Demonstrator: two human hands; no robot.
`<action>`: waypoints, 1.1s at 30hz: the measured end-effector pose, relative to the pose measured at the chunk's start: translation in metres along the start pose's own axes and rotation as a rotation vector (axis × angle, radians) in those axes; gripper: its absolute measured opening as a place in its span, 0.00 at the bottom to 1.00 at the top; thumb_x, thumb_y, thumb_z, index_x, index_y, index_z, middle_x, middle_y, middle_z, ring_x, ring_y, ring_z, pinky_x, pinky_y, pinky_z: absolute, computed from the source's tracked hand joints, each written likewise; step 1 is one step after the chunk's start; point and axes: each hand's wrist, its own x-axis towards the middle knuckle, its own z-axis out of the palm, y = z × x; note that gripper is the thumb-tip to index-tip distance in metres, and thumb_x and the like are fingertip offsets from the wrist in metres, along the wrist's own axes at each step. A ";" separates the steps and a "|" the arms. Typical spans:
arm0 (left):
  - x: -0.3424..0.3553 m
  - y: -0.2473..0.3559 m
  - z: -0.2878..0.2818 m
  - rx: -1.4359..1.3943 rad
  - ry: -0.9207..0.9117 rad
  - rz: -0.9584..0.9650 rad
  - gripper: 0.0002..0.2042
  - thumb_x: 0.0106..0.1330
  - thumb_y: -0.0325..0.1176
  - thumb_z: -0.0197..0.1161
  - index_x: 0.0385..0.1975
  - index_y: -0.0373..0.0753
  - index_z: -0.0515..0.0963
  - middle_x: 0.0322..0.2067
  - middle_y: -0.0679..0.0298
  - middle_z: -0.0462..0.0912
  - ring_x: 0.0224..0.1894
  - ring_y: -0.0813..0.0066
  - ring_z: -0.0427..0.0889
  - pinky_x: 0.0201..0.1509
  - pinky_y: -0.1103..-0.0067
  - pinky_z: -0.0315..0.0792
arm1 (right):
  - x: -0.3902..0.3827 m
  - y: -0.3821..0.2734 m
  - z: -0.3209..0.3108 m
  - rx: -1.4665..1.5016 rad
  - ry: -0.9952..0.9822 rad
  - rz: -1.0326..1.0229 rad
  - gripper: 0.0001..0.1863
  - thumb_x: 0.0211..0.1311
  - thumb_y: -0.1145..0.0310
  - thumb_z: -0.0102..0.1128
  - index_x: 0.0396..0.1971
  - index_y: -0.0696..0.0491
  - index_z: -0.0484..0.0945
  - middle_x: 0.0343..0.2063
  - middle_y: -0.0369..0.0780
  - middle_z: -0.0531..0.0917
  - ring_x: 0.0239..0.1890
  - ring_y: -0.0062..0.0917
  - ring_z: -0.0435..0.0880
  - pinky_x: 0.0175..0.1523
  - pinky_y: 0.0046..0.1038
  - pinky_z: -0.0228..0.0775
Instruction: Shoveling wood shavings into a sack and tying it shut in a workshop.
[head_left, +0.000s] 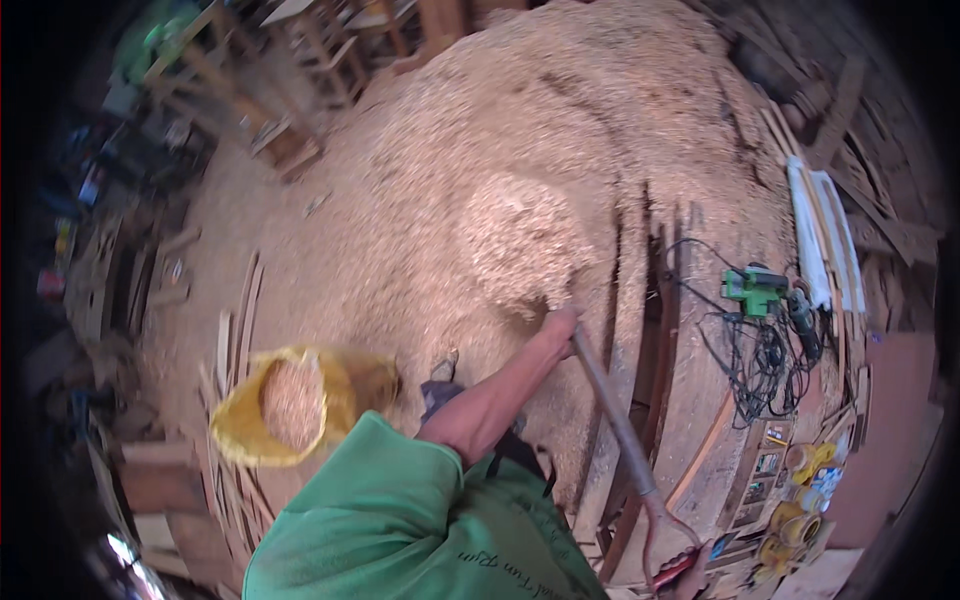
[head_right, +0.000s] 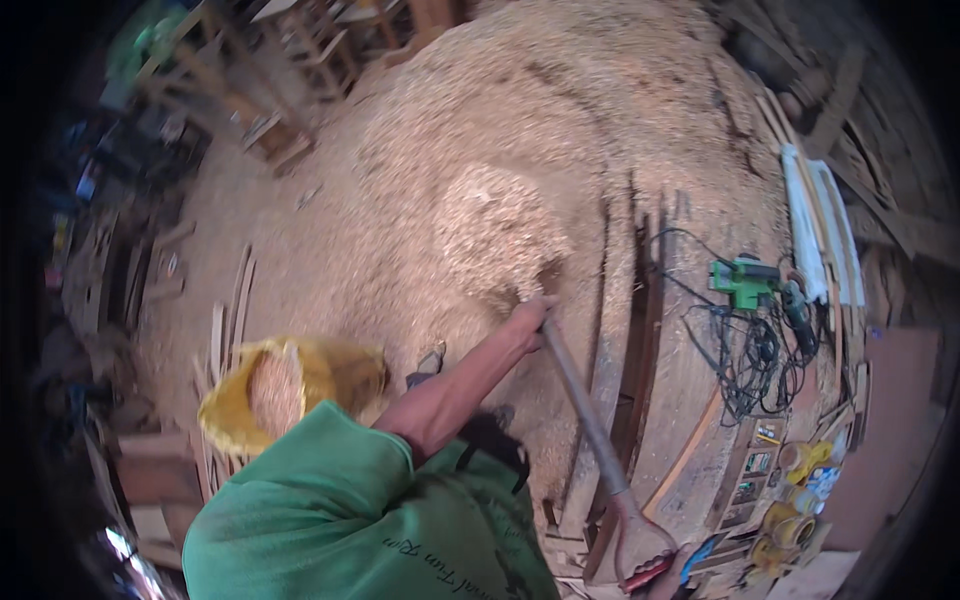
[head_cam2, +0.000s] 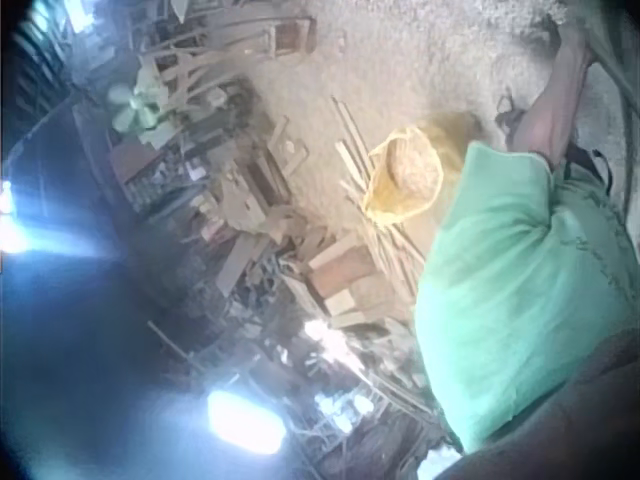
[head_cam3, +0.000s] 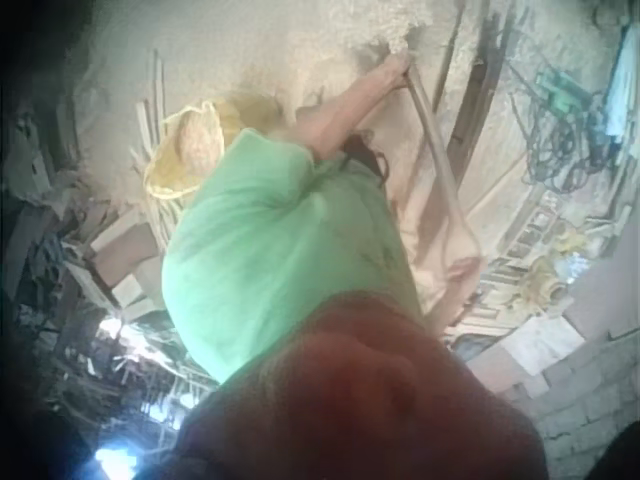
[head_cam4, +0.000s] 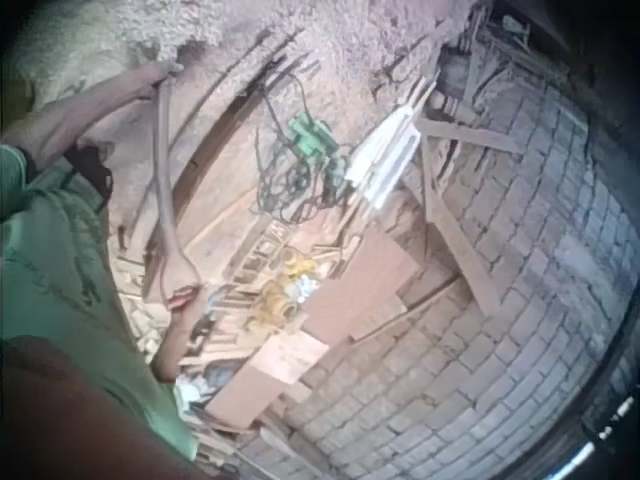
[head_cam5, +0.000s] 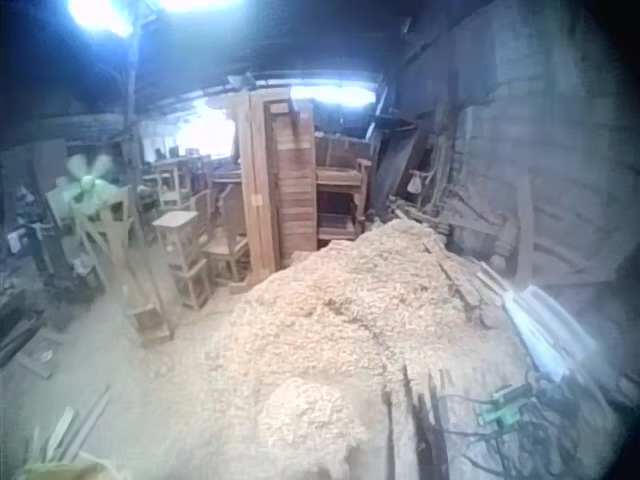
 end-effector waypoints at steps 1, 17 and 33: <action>-0.017 -0.006 -0.007 -0.024 -0.014 -0.038 0.10 0.65 0.35 0.57 0.39 0.40 0.67 0.22 0.62 0.68 0.21 0.68 0.71 0.24 0.69 0.73 | -0.007 -0.007 -0.009 0.039 0.074 -0.039 0.23 0.60 0.41 0.53 0.22 0.48 0.74 0.15 0.34 0.72 0.18 0.19 0.72 0.18 0.19 0.58; -0.275 0.034 -0.141 -0.429 0.446 0.236 0.15 0.67 0.41 0.55 0.43 0.36 0.68 0.32 0.60 0.72 0.35 0.64 0.75 0.43 0.59 0.73 | 0.044 -0.150 0.055 -0.264 -0.225 -0.278 0.22 0.62 0.42 0.54 0.29 0.48 0.71 0.15 0.31 0.67 0.14 0.18 0.64 0.17 0.20 0.57; -0.321 0.111 -0.309 -1.171 0.142 0.440 0.13 0.61 0.36 0.53 0.37 0.33 0.63 0.33 0.50 0.69 0.37 0.53 0.74 0.52 0.52 0.70 | -0.114 -0.262 0.340 -0.350 -0.517 -1.034 0.15 0.66 0.52 0.54 0.29 0.50 0.71 0.13 0.27 0.66 0.11 0.10 0.62 0.15 0.15 0.51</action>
